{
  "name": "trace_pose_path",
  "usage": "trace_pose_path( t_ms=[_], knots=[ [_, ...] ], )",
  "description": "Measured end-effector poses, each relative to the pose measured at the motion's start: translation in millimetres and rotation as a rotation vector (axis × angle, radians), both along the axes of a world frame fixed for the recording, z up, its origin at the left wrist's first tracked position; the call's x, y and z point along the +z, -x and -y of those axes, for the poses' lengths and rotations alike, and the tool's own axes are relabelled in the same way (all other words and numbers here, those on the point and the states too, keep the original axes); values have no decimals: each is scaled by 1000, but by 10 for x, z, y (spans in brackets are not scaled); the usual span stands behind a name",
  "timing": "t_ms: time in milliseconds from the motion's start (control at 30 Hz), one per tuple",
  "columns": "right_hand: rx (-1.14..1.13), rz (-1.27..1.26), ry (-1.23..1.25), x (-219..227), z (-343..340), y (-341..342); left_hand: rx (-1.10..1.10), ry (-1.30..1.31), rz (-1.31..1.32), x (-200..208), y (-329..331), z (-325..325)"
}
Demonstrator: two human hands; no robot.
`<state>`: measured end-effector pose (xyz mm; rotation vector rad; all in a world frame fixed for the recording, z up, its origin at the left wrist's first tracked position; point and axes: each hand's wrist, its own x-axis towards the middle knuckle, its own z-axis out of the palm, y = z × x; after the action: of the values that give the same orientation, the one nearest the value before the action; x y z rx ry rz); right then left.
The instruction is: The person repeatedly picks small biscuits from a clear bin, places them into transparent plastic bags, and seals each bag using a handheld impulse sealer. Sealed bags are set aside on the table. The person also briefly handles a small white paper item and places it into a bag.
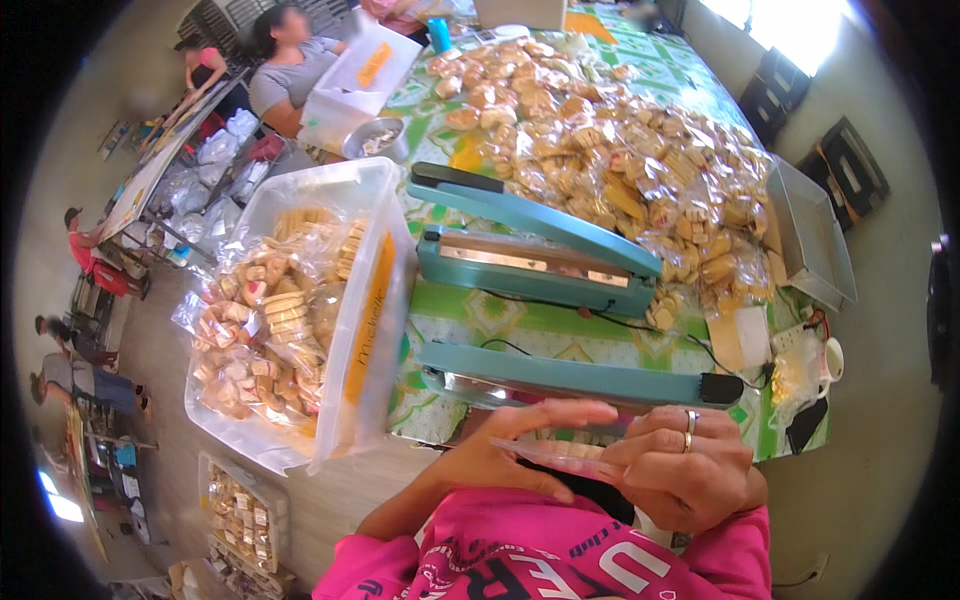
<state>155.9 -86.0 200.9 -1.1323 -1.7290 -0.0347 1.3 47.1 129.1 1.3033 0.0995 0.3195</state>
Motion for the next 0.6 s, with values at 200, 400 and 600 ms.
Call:
trace_pose_path(
  t_ms=[200,400,600],
  knots=[
    [-372,178,168,4,41,-223,-115,63,-65,-675,88,254],
    [-627,350,530,-203,-63,-645,-250,291,-466,-1234,2,434],
    [-566,263,740,-564,82,-778,-66,387,-691,-1367,-146,430]
  ],
)
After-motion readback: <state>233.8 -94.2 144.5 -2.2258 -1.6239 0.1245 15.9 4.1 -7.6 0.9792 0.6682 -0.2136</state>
